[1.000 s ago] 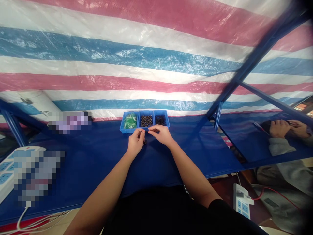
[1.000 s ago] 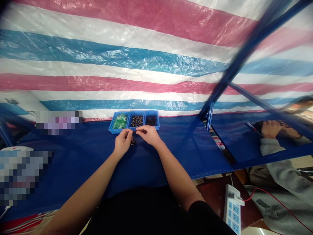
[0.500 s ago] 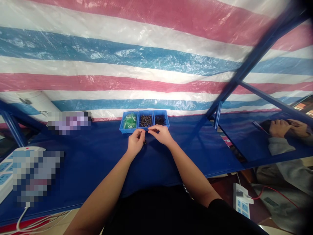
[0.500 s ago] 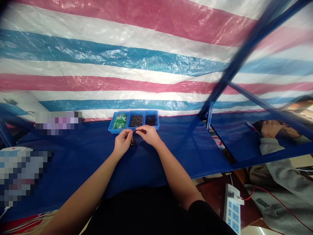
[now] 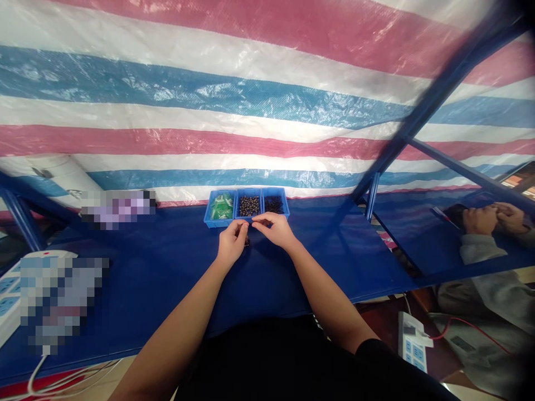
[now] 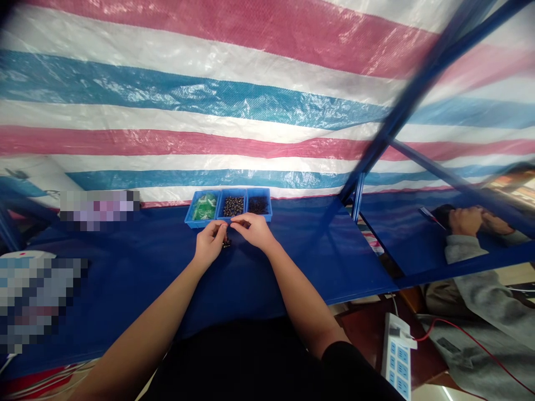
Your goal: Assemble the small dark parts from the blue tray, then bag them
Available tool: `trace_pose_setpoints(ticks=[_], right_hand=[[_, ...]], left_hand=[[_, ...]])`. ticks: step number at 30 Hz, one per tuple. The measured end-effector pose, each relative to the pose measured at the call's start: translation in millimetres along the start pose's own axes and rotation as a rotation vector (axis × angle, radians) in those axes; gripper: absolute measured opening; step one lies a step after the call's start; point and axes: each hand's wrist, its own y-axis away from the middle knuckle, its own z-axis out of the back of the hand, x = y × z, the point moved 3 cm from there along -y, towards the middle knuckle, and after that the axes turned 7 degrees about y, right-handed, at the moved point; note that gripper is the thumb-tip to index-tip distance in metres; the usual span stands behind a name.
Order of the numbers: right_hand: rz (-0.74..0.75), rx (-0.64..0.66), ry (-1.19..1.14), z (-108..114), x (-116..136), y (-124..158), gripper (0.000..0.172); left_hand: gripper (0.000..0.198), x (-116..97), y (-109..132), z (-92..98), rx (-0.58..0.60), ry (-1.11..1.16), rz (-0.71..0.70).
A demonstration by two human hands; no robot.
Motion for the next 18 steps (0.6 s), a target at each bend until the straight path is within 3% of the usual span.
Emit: trace_pose_setpoints(ticks=[18], right_hand=[[-0.022, -0.012, -0.021, -1.5, -1.9, 0.0, 0.020]], left_hand=[[0.028, -2.0, -0.2, -0.4, 0.008, 0.004, -0.018]])
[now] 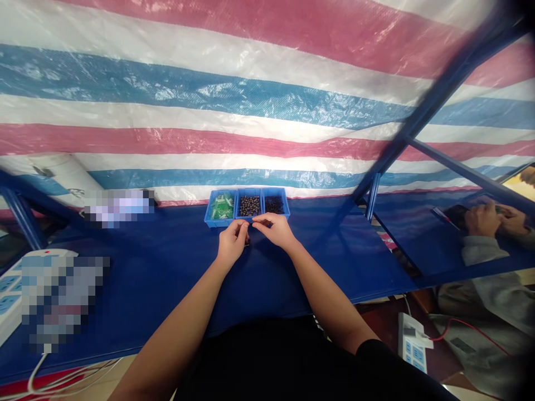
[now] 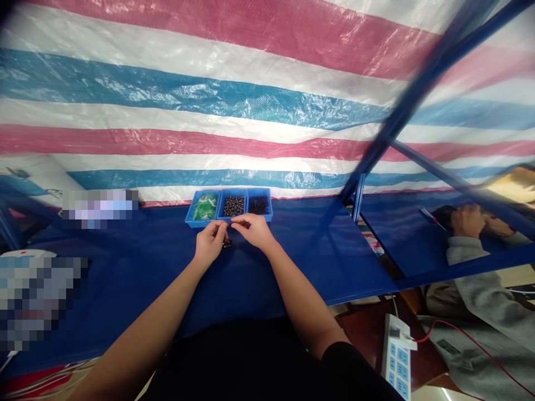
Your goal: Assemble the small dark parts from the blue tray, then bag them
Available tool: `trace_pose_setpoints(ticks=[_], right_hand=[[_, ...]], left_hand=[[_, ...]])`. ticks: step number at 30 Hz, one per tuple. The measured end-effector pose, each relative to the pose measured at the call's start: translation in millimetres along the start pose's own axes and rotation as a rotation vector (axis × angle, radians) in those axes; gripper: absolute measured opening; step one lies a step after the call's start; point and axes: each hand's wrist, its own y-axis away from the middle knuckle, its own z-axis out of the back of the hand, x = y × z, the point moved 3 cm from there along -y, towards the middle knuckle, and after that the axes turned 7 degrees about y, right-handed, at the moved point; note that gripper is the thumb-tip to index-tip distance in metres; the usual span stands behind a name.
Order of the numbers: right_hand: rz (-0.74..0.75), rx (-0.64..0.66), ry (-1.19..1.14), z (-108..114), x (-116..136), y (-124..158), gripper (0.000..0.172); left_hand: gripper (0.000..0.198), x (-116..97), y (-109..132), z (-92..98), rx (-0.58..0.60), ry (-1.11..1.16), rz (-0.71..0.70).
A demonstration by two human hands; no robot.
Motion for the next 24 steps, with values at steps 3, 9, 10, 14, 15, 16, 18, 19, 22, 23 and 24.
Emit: trace_pose_setpoints(ticks=[3, 9, 10, 14, 15, 16, 18, 19, 22, 23, 24], right_hand=[[0.009, -0.011, -0.001, 1.4, 0.7, -0.2, 0.019], [-0.005, -0.028, 0.005, 3.3, 0.9, -0.5, 0.019], [-0.007, -0.025, 0.004, 3.0, 1.1, -0.5, 0.019], [-0.012, -0.011, -0.005, 1.2, 2.0, -0.1, 0.021], [-0.009, -0.009, -0.009, 0.8, 2.1, 0.0, 0.021], [-0.004, -0.007, -0.012, 0.5, 2.2, 0.0, 0.021], [0.001, -0.008, -0.013, 0.5, 2.0, -0.1, 0.021], [-0.002, -0.011, -0.012, 0.7, 1.7, -0.2, 0.022], [-0.004, -0.013, -0.015, 1.9, 1.5, -0.5, 0.025], [0.003, -0.010, -0.015, 2.2, 2.0, -0.5, 0.025], [0.011, -0.005, -0.011, 2.4, 2.7, -0.6, 0.024]], left_hand=[[0.029, -1.6, 0.1, 0.4, -0.002, 0.008, 0.017], [0.029, -1.3, 0.3, 0.8, -0.011, -0.019, 0.012], [0.028, -0.1, 0.2, 0.8, -0.017, -0.021, 0.010], [0.025, 4.1, 0.0, 0.6, -0.021, -0.019, 0.012], [0.025, 4.4, 0.0, 0.5, -0.015, -0.016, 0.009], [0.024, 4.3, 0.1, 0.4, -0.008, -0.015, 0.006], [0.024, 3.4, 0.1, 0.2, 0.004, -0.015, 0.000], [0.024, 2.8, 0.2, 0.2, 0.007, -0.017, -0.001], [0.024, 0.9, 0.1, 0.1, 0.013, -0.019, -0.008], [0.025, 0.4, 0.1, -0.1, 0.017, -0.017, -0.012], [0.025, 0.0, 0.0, -0.3, 0.021, -0.018, -0.014]])
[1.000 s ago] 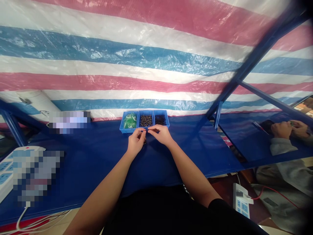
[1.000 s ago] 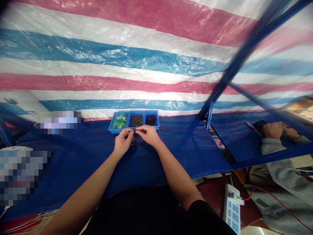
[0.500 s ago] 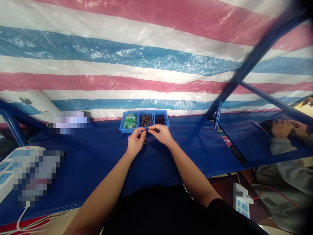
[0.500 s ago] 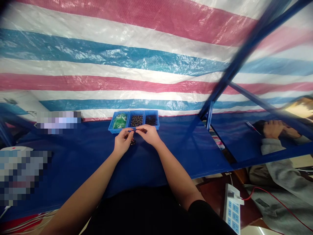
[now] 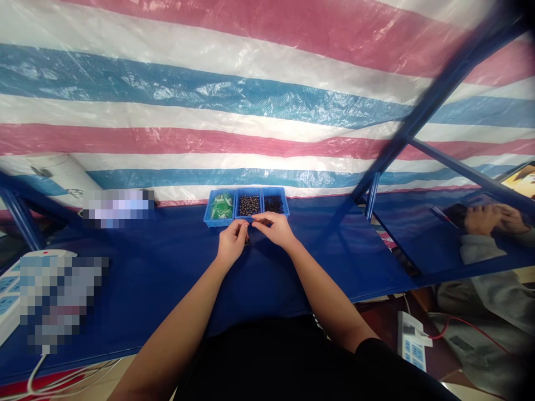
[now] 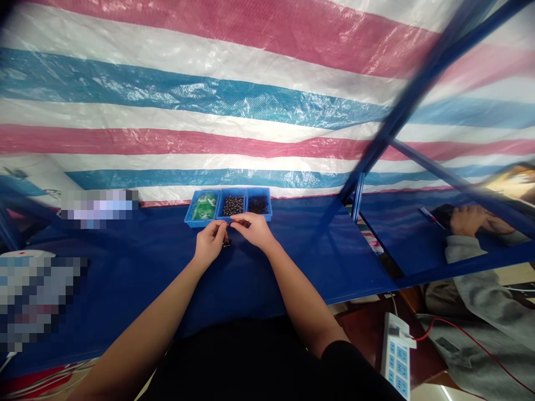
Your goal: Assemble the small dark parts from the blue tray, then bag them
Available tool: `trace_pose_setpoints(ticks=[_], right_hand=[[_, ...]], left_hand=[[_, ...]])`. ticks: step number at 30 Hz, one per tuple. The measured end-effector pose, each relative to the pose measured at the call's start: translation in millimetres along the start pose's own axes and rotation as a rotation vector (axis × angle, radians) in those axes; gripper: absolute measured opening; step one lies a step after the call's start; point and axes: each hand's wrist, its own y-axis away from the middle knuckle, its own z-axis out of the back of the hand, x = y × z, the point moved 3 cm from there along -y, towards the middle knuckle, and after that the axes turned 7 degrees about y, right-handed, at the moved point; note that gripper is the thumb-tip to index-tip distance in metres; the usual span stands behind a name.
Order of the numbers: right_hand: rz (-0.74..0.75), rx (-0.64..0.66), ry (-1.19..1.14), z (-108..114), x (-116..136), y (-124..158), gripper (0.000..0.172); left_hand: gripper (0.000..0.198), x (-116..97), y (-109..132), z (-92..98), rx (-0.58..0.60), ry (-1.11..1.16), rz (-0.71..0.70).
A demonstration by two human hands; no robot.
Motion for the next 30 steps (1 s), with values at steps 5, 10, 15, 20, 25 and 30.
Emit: trace_pose_setpoints(ticks=[5, 10, 15, 20, 25, 30], right_hand=[[0.000, -0.011, 0.036, 0.5, 1.7, 0.0, 0.018], [-0.014, -0.028, 0.022, -1.1, -1.7, 0.6, 0.018], [-0.018, 0.010, -0.008, -3.0, -3.7, 0.9, 0.020], [0.000, 0.012, 0.007, -1.3, -0.8, 0.4, 0.018], [-0.008, -0.020, 0.010, 1.0, 1.0, 0.2, 0.018], [-0.017, 0.010, 0.000, -0.5, 0.2, 0.9, 0.020]], left_hand=[[0.027, 0.4, -0.1, -0.5, 0.007, -0.033, 0.012], [0.028, 1.3, -0.1, 0.8, -0.028, -0.067, -0.004], [0.025, 2.9, -0.5, 1.8, -0.036, -0.091, -0.003], [0.025, 1.6, -0.2, 1.5, -0.034, -0.079, 0.006], [0.028, -0.2, 0.0, 1.3, -0.040, -0.058, -0.001], [0.025, 0.0, -0.1, 2.0, -0.035, -0.083, -0.018]])
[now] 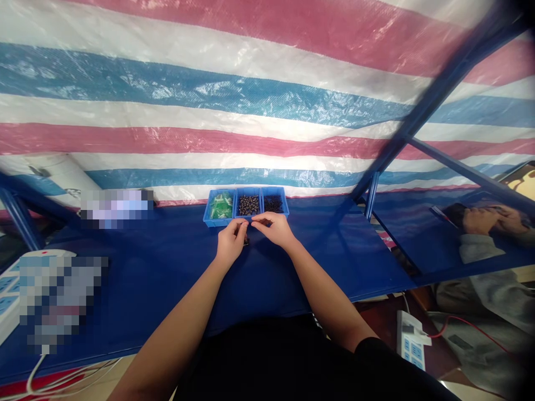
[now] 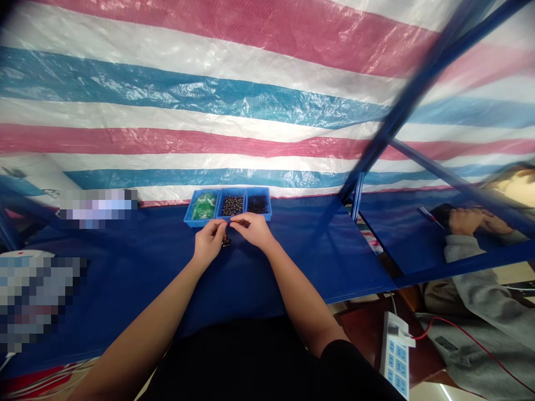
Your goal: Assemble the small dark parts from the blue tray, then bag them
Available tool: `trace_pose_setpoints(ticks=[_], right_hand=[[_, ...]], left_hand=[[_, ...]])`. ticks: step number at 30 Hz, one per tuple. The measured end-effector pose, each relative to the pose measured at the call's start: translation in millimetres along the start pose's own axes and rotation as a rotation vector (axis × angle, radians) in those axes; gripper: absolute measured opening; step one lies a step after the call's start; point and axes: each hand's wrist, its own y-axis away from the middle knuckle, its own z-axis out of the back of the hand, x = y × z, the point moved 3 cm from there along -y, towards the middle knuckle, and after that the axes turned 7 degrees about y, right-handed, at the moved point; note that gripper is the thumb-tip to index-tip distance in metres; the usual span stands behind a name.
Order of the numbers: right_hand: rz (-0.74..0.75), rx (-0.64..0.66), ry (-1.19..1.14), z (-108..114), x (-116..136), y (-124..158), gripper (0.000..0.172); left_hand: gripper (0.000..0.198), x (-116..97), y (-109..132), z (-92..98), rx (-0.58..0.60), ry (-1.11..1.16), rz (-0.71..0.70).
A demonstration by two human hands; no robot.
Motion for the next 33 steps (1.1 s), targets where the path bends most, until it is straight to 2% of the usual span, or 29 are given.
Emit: trace_pose_setpoints(ticks=[7, 29, 31, 33], right_hand=[[-0.015, -0.005, 0.030, -0.8, -2.4, 0.1, 0.021], [0.003, 0.016, 0.005, -2.5, 0.3, 0.0, 0.020], [-0.007, -0.038, 0.028, -0.1, 3.5, 0.3, 0.020], [-0.023, -0.194, 0.061, 6.8, 7.1, 1.6, 0.022]], left_hand=[[0.030, -1.7, 0.4, -0.8, 0.003, 0.062, 0.030], [0.029, 1.6, 0.6, -0.9, -0.007, 0.015, 0.030], [0.030, -0.6, 0.9, -0.5, -0.018, 0.045, 0.034], [0.031, -2.9, 1.0, 0.1, -0.033, 0.074, 0.044]])
